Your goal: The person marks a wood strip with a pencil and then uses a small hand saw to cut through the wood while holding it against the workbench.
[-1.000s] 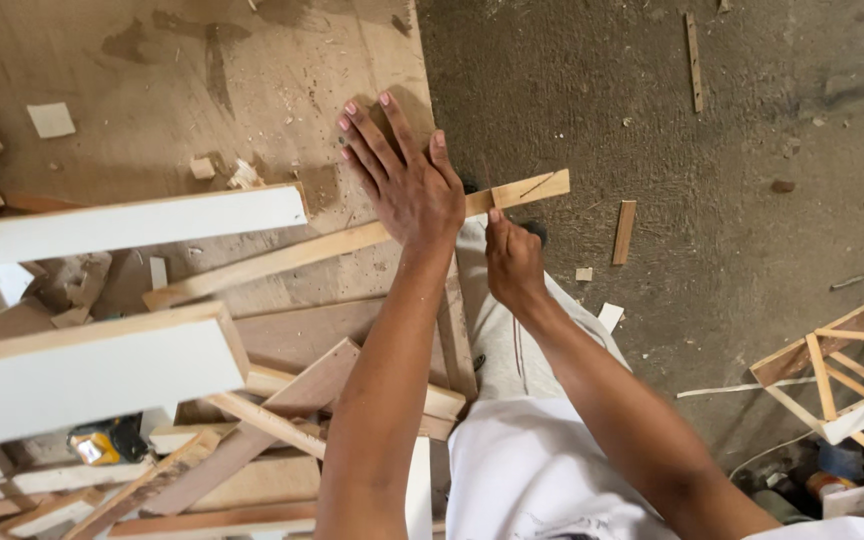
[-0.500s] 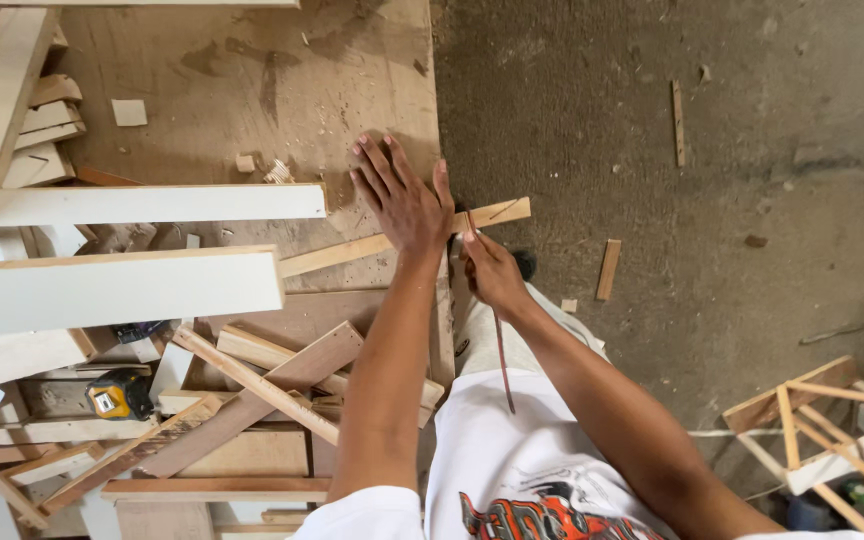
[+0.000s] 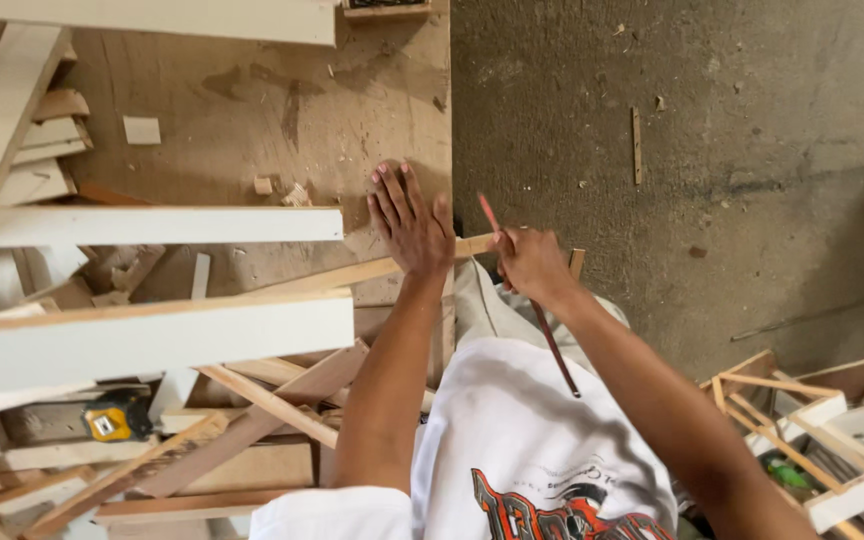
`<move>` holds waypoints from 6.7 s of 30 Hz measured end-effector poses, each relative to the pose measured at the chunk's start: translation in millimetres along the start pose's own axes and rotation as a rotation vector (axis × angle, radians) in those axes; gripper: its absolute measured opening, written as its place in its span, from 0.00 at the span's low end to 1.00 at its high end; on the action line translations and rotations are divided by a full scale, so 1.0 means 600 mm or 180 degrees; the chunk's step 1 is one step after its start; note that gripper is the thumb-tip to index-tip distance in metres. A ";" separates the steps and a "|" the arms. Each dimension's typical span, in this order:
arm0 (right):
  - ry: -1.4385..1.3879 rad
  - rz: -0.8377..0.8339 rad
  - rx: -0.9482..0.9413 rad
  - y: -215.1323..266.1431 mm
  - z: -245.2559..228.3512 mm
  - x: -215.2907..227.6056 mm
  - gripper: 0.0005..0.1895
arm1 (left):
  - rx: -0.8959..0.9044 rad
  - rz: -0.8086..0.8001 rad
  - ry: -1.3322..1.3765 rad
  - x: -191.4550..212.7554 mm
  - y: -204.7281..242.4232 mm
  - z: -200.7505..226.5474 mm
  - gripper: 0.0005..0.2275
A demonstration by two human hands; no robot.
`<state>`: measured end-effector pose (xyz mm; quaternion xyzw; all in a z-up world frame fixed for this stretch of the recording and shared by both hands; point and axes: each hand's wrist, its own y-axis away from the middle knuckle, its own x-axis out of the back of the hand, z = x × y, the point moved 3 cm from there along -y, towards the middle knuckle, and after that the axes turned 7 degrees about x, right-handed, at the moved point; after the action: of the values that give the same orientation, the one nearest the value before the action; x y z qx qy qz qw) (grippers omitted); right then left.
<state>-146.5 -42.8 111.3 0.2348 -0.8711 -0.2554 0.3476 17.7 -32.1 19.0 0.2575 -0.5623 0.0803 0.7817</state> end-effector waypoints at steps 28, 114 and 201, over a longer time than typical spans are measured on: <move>0.1118 0.0407 0.0437 0.015 -0.010 -0.121 0.14 | -0.0060 -0.0400 -0.0163 -0.003 0.000 -0.017 0.29; 0.1348 0.0440 0.0073 -0.028 -0.026 -0.117 0.17 | -0.0522 0.0240 0.0289 -0.007 -0.017 -0.023 0.30; -0.0695 0.0813 -0.0215 -0.003 0.126 -0.245 0.31 | -0.0243 -0.0466 -0.0626 0.022 -0.006 -0.010 0.28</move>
<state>-105.7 63.3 -9.0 0.0812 -0.9174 -0.2622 0.2881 28.9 -34.5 28.5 0.2744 -0.6186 -0.0241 0.7358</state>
